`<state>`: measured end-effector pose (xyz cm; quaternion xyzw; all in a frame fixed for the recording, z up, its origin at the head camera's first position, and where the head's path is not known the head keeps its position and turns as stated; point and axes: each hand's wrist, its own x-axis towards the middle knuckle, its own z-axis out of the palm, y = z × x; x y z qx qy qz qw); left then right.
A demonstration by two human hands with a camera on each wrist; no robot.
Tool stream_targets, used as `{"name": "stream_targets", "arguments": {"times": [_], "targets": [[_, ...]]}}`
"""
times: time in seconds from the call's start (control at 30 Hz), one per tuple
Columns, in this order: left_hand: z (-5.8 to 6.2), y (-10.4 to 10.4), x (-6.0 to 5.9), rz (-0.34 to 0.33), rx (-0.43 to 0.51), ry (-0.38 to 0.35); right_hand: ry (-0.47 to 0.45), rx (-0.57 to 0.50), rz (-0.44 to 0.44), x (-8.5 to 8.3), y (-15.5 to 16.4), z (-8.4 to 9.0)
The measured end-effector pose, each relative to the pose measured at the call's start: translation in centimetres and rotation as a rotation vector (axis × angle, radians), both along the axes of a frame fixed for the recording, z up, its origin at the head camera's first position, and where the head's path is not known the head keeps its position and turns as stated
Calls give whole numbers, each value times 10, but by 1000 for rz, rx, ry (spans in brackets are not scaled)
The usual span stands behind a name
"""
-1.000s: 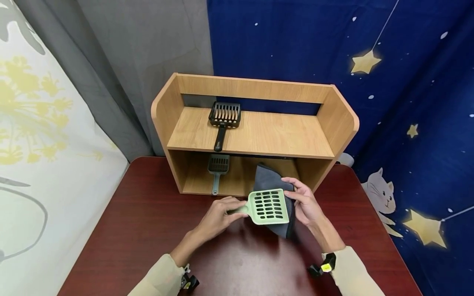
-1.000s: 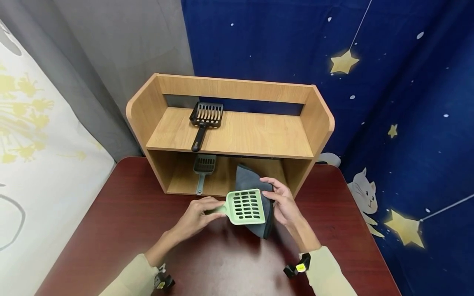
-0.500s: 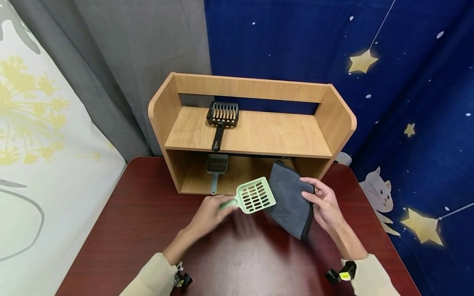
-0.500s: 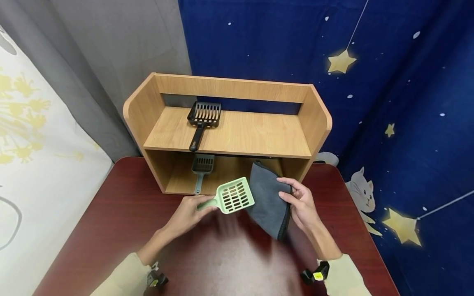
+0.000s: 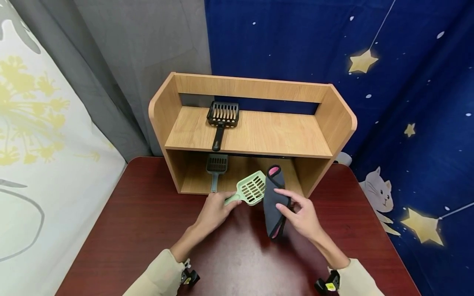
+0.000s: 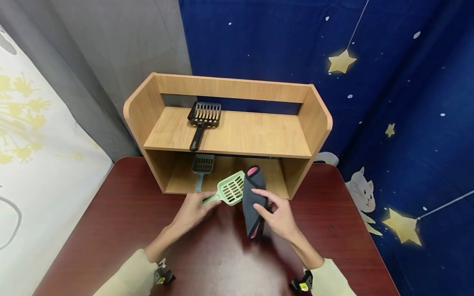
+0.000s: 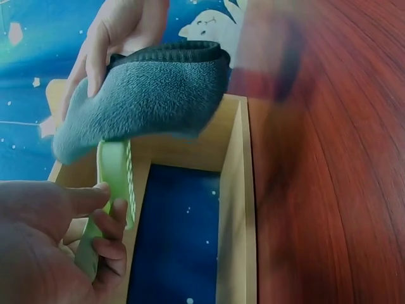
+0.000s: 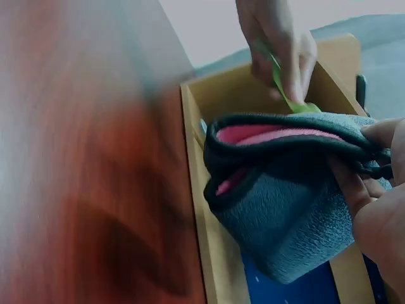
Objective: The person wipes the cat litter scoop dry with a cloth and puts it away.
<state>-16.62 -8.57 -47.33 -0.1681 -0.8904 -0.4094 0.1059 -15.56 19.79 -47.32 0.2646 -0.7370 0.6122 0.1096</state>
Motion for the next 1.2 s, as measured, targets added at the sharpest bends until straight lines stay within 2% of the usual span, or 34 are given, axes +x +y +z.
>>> {"name": "stream_targets", "arguments": {"times": [0.17,0.3,0.37,0.53,0.67,0.73,1.0,1.1,1.2], "targets": [[0,11,-2,27,24,-1,-7,26,61,5,-27,-10],[1,12,-2,25,15,2,22,74,97,8,-35,-14],[1,10,-1,22,13,5,32,76,67,7,-32,-14],[-1,3,2,25,39,-18,4,16,-76,-1,-9,-9],[-3,-1,4,21,42,-38,9,12,-116,-7,2,-4],[-4,-2,5,21,43,-45,11,12,-105,-8,1,-3],[-1,4,1,39,27,-30,-1,62,43,1,-34,-11],[1,5,0,45,14,-22,17,93,54,3,-40,-12],[2,4,0,49,17,-18,0,51,12,0,-33,-13]]}}
